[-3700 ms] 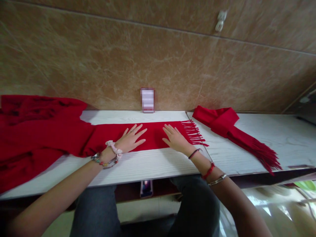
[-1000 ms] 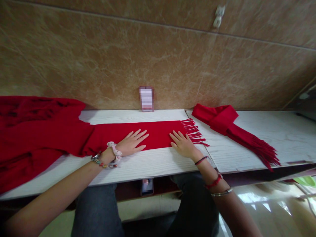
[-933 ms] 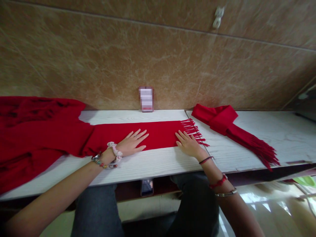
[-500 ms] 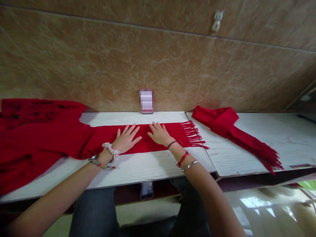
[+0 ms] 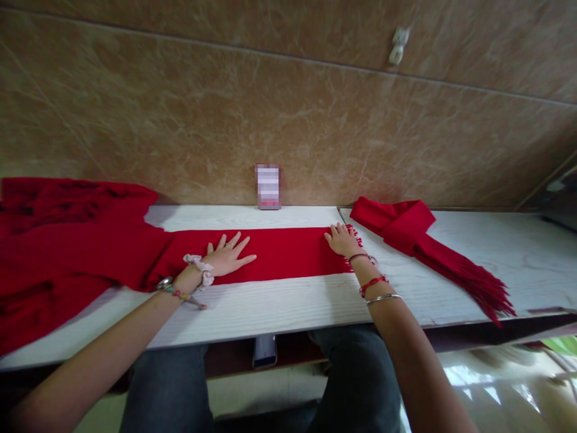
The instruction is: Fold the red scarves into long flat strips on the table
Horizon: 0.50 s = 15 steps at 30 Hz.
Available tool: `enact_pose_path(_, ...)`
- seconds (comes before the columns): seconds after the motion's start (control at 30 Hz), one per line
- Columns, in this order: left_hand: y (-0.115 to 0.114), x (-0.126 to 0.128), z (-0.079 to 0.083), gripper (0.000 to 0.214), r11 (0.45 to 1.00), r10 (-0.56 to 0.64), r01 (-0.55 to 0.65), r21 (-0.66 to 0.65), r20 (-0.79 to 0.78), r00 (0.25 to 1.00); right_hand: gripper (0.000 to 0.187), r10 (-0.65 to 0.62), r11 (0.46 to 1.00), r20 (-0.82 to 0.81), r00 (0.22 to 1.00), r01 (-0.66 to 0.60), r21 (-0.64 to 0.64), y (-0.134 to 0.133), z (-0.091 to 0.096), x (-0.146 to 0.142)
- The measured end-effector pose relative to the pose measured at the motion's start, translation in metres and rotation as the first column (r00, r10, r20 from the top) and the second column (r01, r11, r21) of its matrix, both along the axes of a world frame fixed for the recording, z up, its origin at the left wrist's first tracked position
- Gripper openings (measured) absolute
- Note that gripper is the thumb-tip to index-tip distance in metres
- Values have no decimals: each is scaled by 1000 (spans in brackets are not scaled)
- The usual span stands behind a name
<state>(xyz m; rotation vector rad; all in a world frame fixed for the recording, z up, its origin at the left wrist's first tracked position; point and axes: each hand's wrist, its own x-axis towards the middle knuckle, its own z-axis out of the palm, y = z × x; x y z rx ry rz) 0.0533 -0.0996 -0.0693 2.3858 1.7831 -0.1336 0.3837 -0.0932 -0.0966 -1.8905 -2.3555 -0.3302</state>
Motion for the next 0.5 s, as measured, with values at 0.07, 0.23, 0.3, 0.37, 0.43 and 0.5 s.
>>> enact_pose_path(0.07, 8, 3, 8, 78, 1000, 11, -11, 24, 19, 1000, 47, -110, 994, -53, 993, 109, -21, 4, 5, -17)
enact_pose_path(0.23, 28, 7, 6, 65, 993, 57, -57, 103, 9, 998, 53, 34, 990, -159, 987, -55, -127, 6, 13, -88)
enact_pose_path(0.3, 33, 4, -4, 64, 993, 89, -89, 81, 1, 996, 51, 85, 981, -155, 984, -110, -162, 4, 11, -101)
enact_pose_path(0.37, 35, 1, -13, 64, 992, 88, -88, 88, 8, 996, 50, 84, 977, -132, 988, -107, -182, 3, 8, -98)
enact_pose_path(0.43, 37, -1, -19, 66, 992, 83, -84, 89, 13, 996, 50, 43, 978, -103, 994, -63, -199, 3, 6, -85)
enact_pose_path(0.5, 39, -2, -20, 66, 993, 78, -79, 83, 18, 997, 51, -11, 973, -78, 997, -7, -229, 6, 5, -69)
